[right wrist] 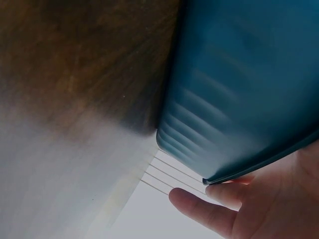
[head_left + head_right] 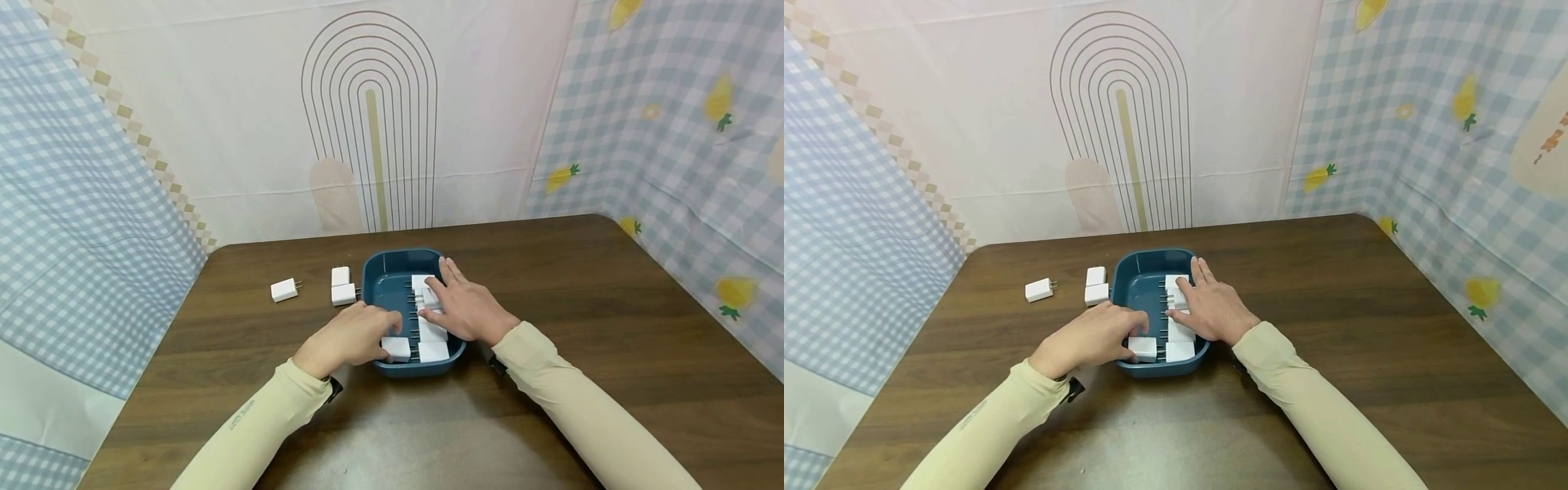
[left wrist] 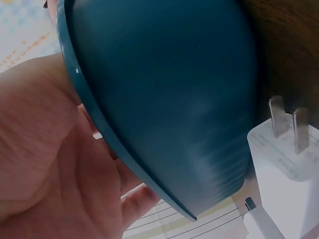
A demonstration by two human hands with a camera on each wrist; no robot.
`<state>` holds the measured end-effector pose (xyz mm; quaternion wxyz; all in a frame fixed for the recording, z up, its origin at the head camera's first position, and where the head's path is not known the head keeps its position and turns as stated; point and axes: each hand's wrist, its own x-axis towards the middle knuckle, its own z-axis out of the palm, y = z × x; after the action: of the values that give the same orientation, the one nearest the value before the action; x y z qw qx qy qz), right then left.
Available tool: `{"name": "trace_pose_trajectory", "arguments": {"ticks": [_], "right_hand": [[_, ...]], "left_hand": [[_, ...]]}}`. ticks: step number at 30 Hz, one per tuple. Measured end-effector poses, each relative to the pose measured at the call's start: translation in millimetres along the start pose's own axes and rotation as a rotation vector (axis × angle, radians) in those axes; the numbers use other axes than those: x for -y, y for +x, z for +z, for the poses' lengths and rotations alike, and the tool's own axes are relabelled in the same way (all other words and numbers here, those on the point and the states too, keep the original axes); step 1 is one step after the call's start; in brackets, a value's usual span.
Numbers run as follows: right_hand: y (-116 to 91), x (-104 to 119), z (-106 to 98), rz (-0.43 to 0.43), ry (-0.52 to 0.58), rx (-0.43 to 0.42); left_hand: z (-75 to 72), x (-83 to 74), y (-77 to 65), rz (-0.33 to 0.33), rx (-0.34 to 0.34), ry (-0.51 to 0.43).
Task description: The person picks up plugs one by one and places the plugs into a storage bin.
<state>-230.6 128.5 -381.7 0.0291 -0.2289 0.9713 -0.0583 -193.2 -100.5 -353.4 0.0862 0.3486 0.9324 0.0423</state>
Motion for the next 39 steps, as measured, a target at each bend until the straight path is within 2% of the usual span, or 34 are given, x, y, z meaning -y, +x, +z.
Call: {"name": "trace_pose_trajectory", "arguments": {"ticks": [13, 39], "right_hand": [[-0.1, 0.4, 0.3, -0.001, -0.003, 0.000], [-0.4, 0.9, 1.4, -0.017, -0.004, -0.023]], "left_hand": [[0.9, -1.0, 3.1, 0.011, 0.023, -0.014], [5.7, 0.8, 6.6, -0.015, 0.039, -0.031]]}}
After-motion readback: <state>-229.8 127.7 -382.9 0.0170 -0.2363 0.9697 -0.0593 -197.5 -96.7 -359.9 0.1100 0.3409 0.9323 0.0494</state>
